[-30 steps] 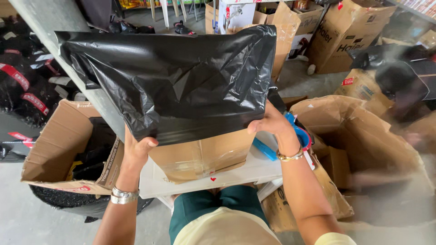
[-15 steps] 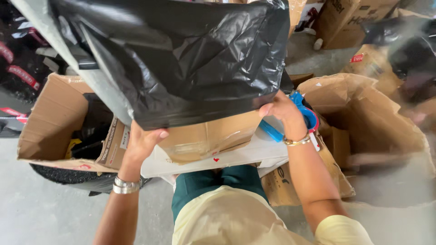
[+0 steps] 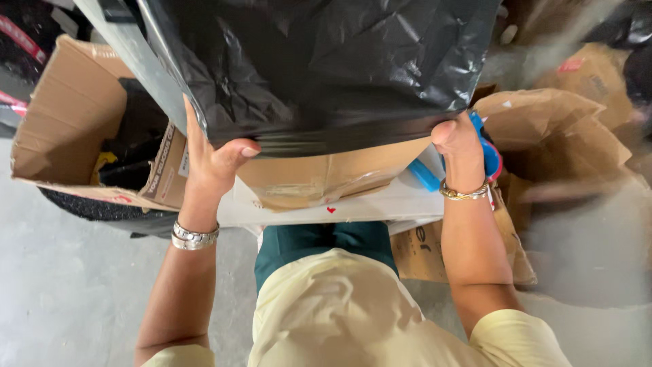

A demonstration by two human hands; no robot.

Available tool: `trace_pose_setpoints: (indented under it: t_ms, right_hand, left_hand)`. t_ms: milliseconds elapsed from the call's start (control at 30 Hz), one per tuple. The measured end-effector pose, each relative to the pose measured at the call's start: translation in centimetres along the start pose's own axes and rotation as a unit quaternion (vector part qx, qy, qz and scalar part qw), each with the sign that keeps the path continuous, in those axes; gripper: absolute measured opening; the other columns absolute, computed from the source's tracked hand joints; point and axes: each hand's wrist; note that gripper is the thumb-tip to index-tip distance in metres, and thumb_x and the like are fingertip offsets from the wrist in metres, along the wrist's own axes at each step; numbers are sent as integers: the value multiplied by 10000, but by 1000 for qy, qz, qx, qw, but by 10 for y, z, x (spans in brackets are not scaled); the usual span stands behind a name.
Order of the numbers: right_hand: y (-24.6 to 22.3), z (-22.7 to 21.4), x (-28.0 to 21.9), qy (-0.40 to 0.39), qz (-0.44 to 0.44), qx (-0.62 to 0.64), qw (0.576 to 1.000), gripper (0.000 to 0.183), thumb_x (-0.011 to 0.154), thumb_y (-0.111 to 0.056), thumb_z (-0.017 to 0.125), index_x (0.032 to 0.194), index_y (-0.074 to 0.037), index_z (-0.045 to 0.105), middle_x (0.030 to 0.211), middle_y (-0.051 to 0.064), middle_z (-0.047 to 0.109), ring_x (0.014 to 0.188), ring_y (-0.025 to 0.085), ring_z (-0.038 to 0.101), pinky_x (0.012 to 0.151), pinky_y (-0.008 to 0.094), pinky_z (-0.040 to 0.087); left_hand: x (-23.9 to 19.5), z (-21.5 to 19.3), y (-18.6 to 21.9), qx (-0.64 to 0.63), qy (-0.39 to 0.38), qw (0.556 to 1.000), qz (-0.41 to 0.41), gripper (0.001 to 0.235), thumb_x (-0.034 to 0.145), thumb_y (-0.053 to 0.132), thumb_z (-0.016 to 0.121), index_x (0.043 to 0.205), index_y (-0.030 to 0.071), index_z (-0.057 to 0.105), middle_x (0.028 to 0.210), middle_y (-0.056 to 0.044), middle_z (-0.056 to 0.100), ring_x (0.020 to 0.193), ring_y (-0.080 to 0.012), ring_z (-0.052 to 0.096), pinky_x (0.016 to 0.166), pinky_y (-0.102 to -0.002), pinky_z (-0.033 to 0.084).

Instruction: The person places a small box into a black plastic bag, tapes the bag closed using a tape dispenser, and applies a shipping label to the package.

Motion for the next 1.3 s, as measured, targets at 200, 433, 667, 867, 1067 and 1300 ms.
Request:
trace_pose_setpoints:
  t_ms: [200,433,667,867,1067,1300]
  right_hand:
    - [5,-6,-1,-13,-9,-6,1000,1196,673,-651,868,1531,55,428,1502,106,558,1382,243,539,1200,418,445]
    - [-53,13,10,-96,20,0,995,1116,744,-497,938,1536,74,398,1528,105,539,1426,227,512,1225,376,399]
    - [-61,22,19,128,40,-42,990,1199,719,-546,906,1646,52,439,1332,157,618,812,207,482,523,232,346]
    - [-49,18,8,146,56,-34,987,1083,763,-497,900,1581,63,464,1268,136,621,788,166,494,536,218,358]
    - [-15,-13,11,36,22,-15,999,945,817,-439,892,1503,76,494,1190,112,624,759,117,510,551,201,373]
    - [-4,-39,7,-9,56,3,998,788,880,-370,883,1412,91,529,1100,83,627,724,60,527,568,182,391]
  left_hand:
    - [-11,6,-1,-250,-14,962,-114,1169,845,330,914,1638,-51,144,1508,-132,483,1337,-199,521,1166,-333,466]
    - [1,-11,20,-81,-107,989,-60,1204,810,371,903,1659,-29,149,1676,-187,314,1565,-274,307,1288,-397,257]
    - [42,-2,34,-320,18,935,-156,1236,857,482,852,1664,1,49,1615,-185,380,1446,-278,438,1176,-405,411]
    - [6,11,16,-346,62,904,-243,1214,817,325,837,1654,62,-3,1535,-154,411,1147,-231,530,853,-297,513]
    - [11,8,21,-273,22,947,-166,1334,733,337,901,1649,60,-28,1682,-185,312,1178,-252,568,797,-307,564]
    - [-29,-2,24,-28,-38,999,26,1281,820,279,942,1689,114,15,1752,-183,207,1623,-285,258,1297,-473,283]
Point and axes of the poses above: each hand's wrist, its own x-axis towards the middle knuckle, its own z-axis out of the palm, y = z × x
